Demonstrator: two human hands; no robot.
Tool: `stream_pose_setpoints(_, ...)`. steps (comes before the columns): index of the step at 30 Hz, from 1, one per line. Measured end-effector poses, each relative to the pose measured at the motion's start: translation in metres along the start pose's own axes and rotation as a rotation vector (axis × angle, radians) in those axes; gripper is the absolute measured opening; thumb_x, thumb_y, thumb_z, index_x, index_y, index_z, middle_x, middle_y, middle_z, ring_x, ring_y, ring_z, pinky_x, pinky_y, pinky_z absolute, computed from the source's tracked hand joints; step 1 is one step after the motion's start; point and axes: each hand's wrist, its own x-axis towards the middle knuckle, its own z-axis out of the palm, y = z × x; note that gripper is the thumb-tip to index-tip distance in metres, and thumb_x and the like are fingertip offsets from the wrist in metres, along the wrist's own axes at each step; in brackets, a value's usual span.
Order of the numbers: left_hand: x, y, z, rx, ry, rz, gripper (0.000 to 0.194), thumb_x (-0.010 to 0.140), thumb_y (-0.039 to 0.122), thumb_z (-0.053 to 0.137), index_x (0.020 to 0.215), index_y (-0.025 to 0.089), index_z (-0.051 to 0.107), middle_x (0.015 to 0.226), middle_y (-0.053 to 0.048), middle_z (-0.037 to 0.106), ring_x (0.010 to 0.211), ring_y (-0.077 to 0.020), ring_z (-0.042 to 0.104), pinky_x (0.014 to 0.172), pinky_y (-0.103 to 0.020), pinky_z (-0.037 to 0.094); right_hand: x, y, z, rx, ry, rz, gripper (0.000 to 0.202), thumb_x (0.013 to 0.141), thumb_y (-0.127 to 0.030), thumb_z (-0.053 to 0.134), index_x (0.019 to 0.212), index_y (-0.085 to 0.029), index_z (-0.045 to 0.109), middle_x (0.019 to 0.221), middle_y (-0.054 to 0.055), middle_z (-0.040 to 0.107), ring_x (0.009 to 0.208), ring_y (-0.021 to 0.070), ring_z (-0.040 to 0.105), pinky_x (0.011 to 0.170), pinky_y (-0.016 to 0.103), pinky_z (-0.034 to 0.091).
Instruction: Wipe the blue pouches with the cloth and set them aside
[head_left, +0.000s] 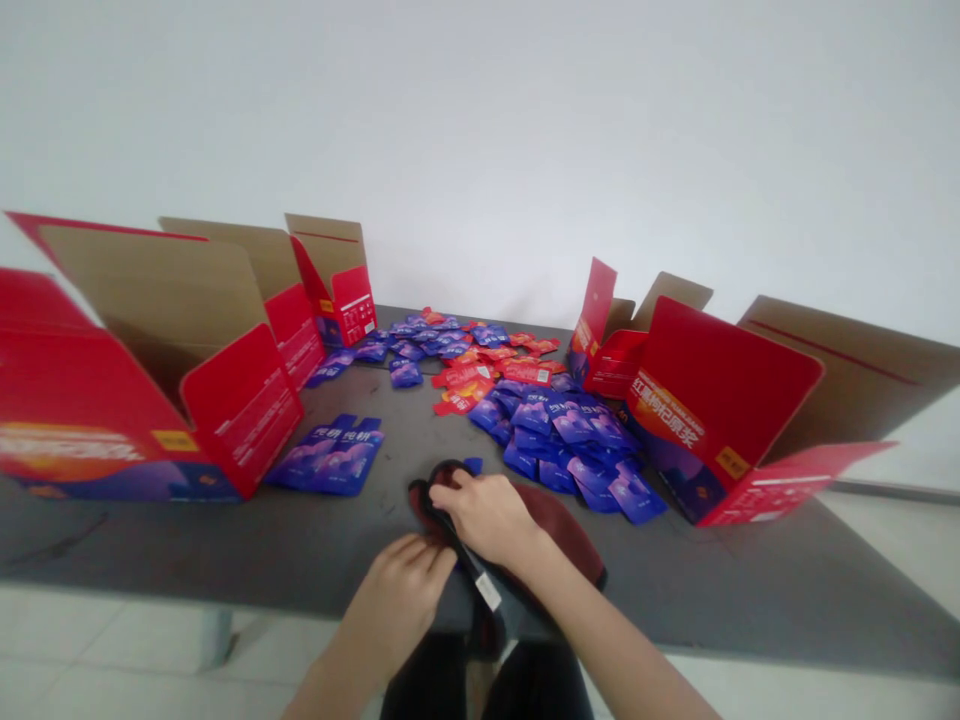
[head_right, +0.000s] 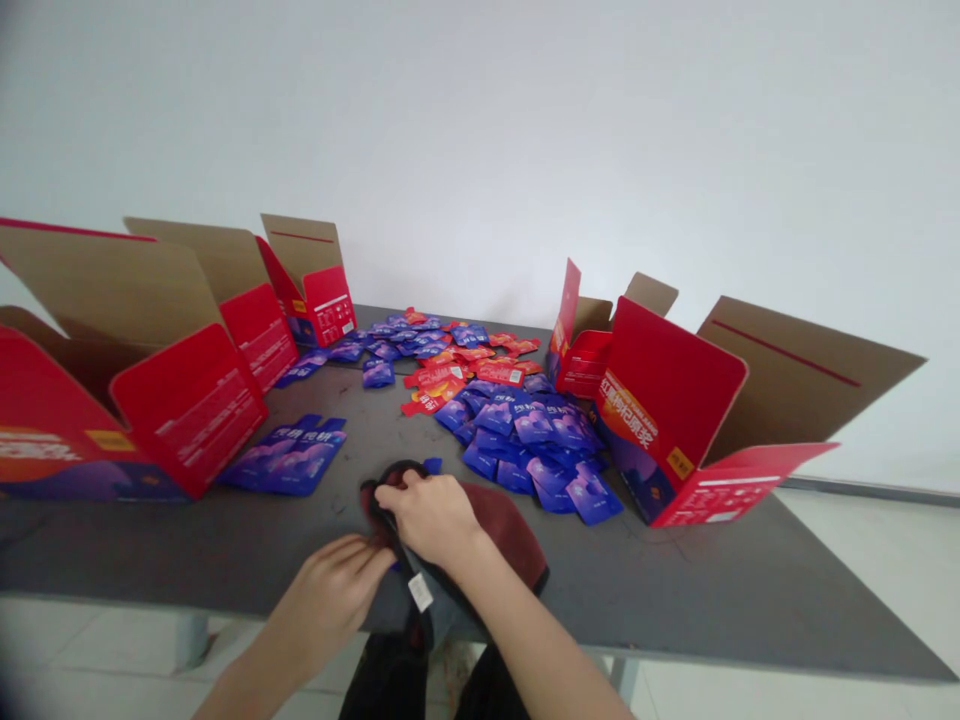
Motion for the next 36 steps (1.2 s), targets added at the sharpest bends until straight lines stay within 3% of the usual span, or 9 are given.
stream_pose_setpoints(6, 0.002, -0.003, -0.001, -0.092, 0.044, -0.006, 0.029, 0.074, 0.001, 0.042, 0.091, 0.018, 0.060, 0.076, -0.003, 0.066, 0.066, -0.0181, 0.059, 0.065, -0.032, 0.047, 0.052, 0.021, 0.008, -0.036, 0.003, 0.146, 0.031, 0.092, -0.030, 0.025, 0.103, -0.026, 0.054, 0.093, 0.007, 0.061, 0.076, 0.0164, 0.061, 0.063, 0.027, 0.040)
stream_pose_setpoints(10, 0.000, -0.009, 0.002, -0.307, 0.160, -0.285, 0.020, 0.081, 0.015, 0.044, 0.083, 0.022, 0.063, 0.069, -0.001, 0.066, 0.064, -0.0175, 0.062, 0.063, -0.030, 0.047, 0.043, 0.020, -0.016, -0.023, 0.129, 0.214, 0.033, 0.093, -0.032, 0.020, 0.106, -0.026, 0.050, 0.097, 0.004, 0.060, 0.075, 0.0147, 0.059, 0.059, 0.024, 0.037)
stream_pose_setpoints(12, -0.002, -0.012, 0.004, -0.550, 0.281, -0.530, 0.015, 0.081, 0.026, 0.049, 0.083, 0.022, 0.063, 0.077, -0.002, 0.069, 0.070, -0.0177, 0.064, 0.066, -0.029, 0.048, 0.023, 0.021, -0.035, 0.009, 0.288, 0.279, 0.034, 0.094, -0.032, 0.016, 0.105, -0.025, 0.048, 0.097, 0.004, 0.058, 0.074, 0.0141, 0.057, 0.057, 0.024, 0.035)
stream_pose_setpoints(14, -0.004, -0.014, 0.006, -0.793, 0.405, -0.747, 0.022, 0.079, 0.037, 0.051, 0.086, 0.019, 0.061, 0.083, -0.004, 0.069, 0.075, -0.0190, 0.065, 0.069, -0.029, 0.050, 0.001, 0.025, -0.056, 0.102, 0.582, 0.346, 0.032, 0.093, -0.031, 0.020, 0.093, -0.022, 0.051, 0.086, 0.002, 0.057, 0.070, 0.0129, 0.054, 0.057, 0.023, 0.033)
stream_pose_setpoints(18, -0.014, -0.012, 0.007, -0.855, 0.498, -0.884, 0.035, 0.075, 0.042, 0.054, 0.099, 0.016, 0.054, 0.087, -0.009, 0.068, 0.081, -0.0244, 0.064, 0.073, -0.038, 0.051, -0.036, 0.041, -0.085, 0.266, 1.018, 0.390, 0.025, 0.091, -0.028, 0.029, 0.076, -0.020, 0.048, 0.070, -0.001, 0.051, 0.062, 0.0110, 0.048, 0.057, 0.022, 0.032)
stream_pose_setpoints(20, -0.020, -0.010, 0.004, -0.547, 0.472, -0.815, 0.036, 0.074, 0.035, 0.058, 0.105, 0.018, 0.054, 0.103, -0.013, 0.063, 0.100, -0.0294, 0.057, 0.087, -0.048, 0.042, -0.050, 0.046, -0.090, 0.282, 1.089, 0.406, 0.023, 0.091, -0.027, 0.032, 0.074, -0.020, 0.047, 0.069, -0.002, 0.050, 0.061, 0.0102, 0.047, 0.057, 0.021, 0.032)
stream_pose_setpoints(24, -0.022, -0.011, -0.005, 0.023, 0.267, -0.352, 0.038, 0.080, 0.020, 0.051, 0.118, 0.024, 0.051, 0.130, -0.010, 0.046, 0.125, -0.0310, 0.033, 0.099, -0.054, 0.027, -0.070, 0.047, -0.085, 0.246, 1.143, 0.433, 0.021, 0.090, -0.023, 0.034, 0.074, -0.019, 0.049, 0.066, -0.002, 0.049, 0.058, 0.0098, 0.046, 0.055, 0.021, 0.032)
stream_pose_setpoints(30, -0.001, -0.021, -0.002, 0.037, -0.051, 0.087, 0.042, 0.085, 0.011, 0.040, 0.123, 0.026, 0.048, 0.123, -0.004, 0.055, 0.116, -0.0179, 0.047, 0.099, -0.039, 0.036, -0.089, 0.043, -0.076, 0.163, 1.236, 0.475, 0.019, 0.088, -0.019, 0.037, 0.079, -0.018, 0.052, 0.066, -0.002, 0.051, 0.059, 0.0100, 0.048, 0.054, 0.021, 0.033)
stream_pose_setpoints(36, 0.006, -0.025, 0.004, 0.076, 0.043, 0.138, 0.035, 0.084, 0.005, 0.033, 0.105, 0.014, 0.060, 0.097, -0.007, 0.068, 0.091, -0.0152, 0.062, 0.088, -0.031, 0.047, -0.095, 0.040, -0.067, 0.137, 1.192, 0.464, 0.020, 0.088, -0.019, 0.037, 0.078, -0.018, 0.055, 0.062, -0.002, 0.051, 0.055, 0.0099, 0.049, 0.052, 0.021, 0.034)
